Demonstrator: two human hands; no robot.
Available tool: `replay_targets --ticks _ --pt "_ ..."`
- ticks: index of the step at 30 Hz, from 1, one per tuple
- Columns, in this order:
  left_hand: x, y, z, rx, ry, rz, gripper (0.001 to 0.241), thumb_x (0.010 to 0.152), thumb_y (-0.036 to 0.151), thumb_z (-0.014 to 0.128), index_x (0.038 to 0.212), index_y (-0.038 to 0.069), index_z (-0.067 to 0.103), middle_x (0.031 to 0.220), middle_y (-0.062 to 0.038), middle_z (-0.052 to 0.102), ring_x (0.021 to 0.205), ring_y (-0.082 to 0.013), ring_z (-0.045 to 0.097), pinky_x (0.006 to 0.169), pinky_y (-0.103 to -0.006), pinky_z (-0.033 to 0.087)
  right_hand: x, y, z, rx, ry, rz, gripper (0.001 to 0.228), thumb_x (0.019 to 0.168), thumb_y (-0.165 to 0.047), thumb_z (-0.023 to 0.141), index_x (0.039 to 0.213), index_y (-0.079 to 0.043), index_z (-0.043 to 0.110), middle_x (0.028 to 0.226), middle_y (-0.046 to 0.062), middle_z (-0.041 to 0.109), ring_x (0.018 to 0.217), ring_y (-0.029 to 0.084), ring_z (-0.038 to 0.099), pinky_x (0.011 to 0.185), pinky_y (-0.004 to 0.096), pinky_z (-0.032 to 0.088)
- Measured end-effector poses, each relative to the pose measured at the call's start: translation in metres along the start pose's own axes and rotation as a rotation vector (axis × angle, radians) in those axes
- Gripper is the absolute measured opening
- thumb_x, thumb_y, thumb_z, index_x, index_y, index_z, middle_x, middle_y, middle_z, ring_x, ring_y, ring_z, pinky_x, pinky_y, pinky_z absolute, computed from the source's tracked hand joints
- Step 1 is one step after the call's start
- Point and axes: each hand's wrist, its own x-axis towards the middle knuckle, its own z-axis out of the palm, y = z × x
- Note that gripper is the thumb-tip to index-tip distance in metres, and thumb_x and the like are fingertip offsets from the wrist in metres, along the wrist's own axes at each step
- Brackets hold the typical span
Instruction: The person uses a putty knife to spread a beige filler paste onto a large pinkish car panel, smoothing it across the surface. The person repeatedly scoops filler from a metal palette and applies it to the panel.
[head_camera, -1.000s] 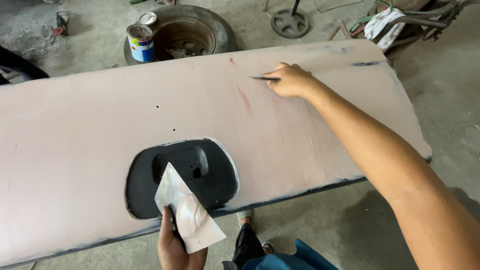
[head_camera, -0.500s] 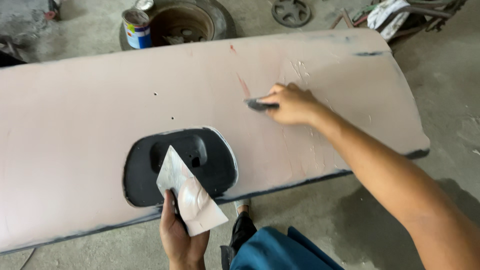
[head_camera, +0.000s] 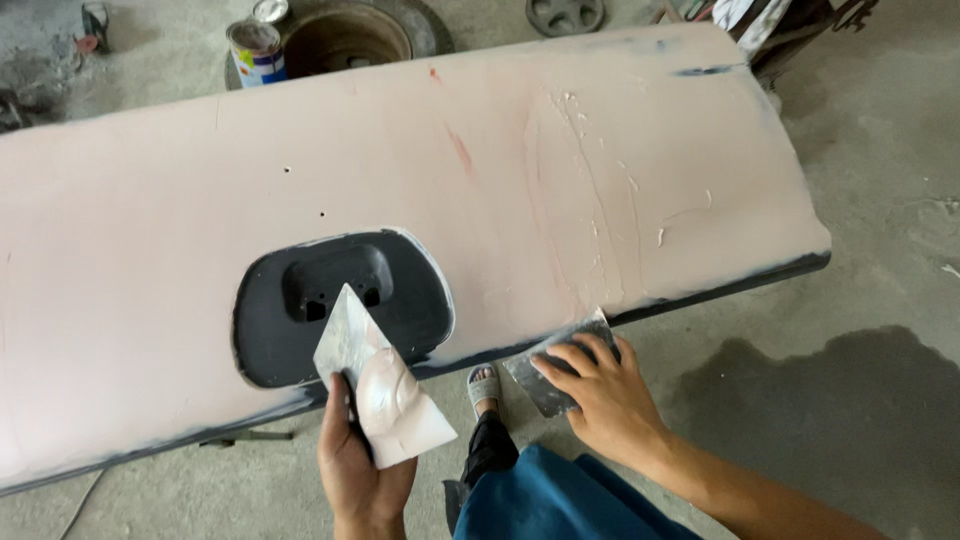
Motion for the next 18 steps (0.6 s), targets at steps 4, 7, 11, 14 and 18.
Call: replay_targets --ticks 4,7,11,14,18 --pt "0.001 0.003 0.002 0.048 0.039 0.005 0.049 0.107 0.039 0.039 0.143 0.007 0.049 0.126 -0.01 0.065 0.116 -0.025 0.063 0.099 -0.0434 0.051 -0.002 0.023 -0.016 -0.086 -0.081 0.06 0.076 0.08 -0.016 0.074 0.15 -0.028 0.047 0.154 0.003 0.039 0.142 0.03 0.03 0.114 0.059 0.02" --pt "0.009 0.006 0.006 0.06 0.123 -0.03 0.051 0.106 0.041 0.039 0.142 0.007 0.05 0.128 -0.008 0.064 0.119 -0.0248 0.062 0.1 -0.0448 0.05 0.033 0.076 -0.047 -0.033 0.091 0.094 0.073 0.081 -0.016 0.073 0.147 -0.033 0.05 0.15 0.003 0.045 0.135 0.027 0.042 0.112 0.047 0.034" --pt "0.029 0.006 0.009 0.031 0.099 -0.052 0.055 0.105 0.041 0.04 0.143 0.002 0.049 0.135 -0.012 0.062 0.123 -0.0283 0.061 0.104 -0.0468 0.047 0.143 0.17 -0.099 0.091 0.198 0.11 0.048 0.092 -0.026 0.067 0.139 -0.03 0.061 0.144 0.003 0.054 0.128 0.024 0.052 0.098 0.039 0.05" --pt "0.045 0.008 0.013 0.077 0.162 -0.035 0.059 0.104 0.042 0.04 0.146 0.001 0.047 0.139 -0.015 0.059 0.127 -0.0305 0.057 0.109 -0.0494 0.043 0.221 0.214 -0.122 0.168 0.287 -0.007 0.04 0.095 -0.031 0.065 0.134 -0.022 0.067 0.138 0.006 0.06 0.126 0.03 0.056 0.104 0.041 0.047" --pt "0.06 0.012 0.017 0.062 0.213 -0.019 0.06 0.103 0.043 0.039 0.146 0.002 0.046 0.14 -0.015 0.059 0.13 -0.0307 0.056 0.111 -0.0526 0.042 0.3 0.237 -0.134 0.189 0.169 0.039 0.042 0.093 -0.032 0.064 0.135 -0.025 0.067 0.138 0.006 0.06 0.124 0.03 0.057 0.103 0.04 0.046"
